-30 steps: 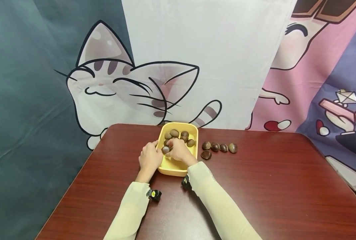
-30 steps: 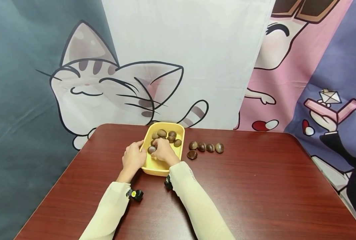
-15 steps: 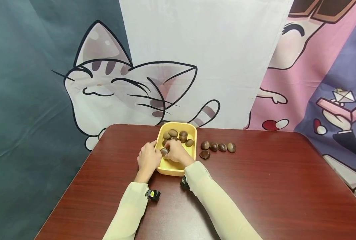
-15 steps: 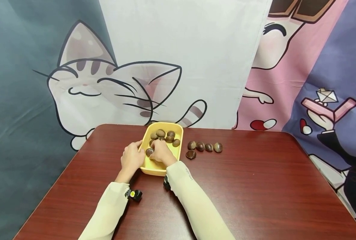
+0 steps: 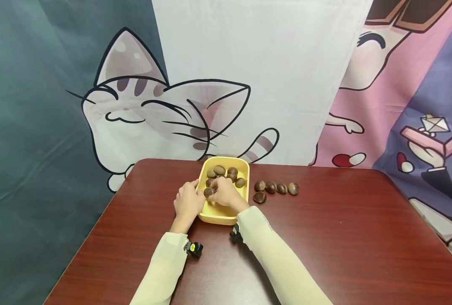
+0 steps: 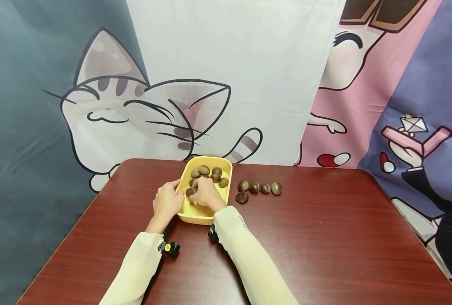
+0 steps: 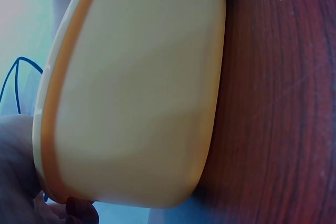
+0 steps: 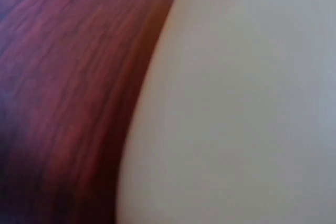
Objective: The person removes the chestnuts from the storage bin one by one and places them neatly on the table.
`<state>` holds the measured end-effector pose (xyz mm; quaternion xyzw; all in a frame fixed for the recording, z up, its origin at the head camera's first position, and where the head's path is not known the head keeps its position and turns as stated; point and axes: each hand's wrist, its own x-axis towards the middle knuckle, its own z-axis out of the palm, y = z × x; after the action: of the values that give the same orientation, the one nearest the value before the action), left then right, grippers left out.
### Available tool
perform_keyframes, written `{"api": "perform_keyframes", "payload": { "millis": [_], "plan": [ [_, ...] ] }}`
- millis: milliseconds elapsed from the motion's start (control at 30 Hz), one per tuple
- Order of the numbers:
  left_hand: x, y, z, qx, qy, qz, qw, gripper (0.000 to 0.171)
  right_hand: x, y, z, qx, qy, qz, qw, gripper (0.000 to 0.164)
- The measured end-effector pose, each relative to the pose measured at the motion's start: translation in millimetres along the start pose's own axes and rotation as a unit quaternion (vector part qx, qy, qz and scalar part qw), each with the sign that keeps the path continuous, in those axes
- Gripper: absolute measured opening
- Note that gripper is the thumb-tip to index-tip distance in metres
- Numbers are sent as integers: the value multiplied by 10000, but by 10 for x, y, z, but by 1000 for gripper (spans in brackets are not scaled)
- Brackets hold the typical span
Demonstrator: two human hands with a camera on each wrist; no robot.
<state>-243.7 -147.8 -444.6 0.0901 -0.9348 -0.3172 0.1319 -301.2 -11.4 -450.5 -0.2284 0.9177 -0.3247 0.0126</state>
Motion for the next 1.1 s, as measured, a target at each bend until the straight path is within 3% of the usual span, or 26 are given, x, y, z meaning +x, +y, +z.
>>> {"api": "perform_keyframes", "payload": {
  "millis": [533,867,1100],
  "plan": [
    [20,5,29,-39,-19,-41,10000,42,-250,92,-563,40,639,-228,9977,21],
    [-3,-3,16,-95,-46,16,9999,43,-570,262,-1028,301,855,101,9958,29],
    [18,-18,9,-71,-57,45,9999,43,-714,324,-1219,301,915,258,9950,30]
  ]
}}
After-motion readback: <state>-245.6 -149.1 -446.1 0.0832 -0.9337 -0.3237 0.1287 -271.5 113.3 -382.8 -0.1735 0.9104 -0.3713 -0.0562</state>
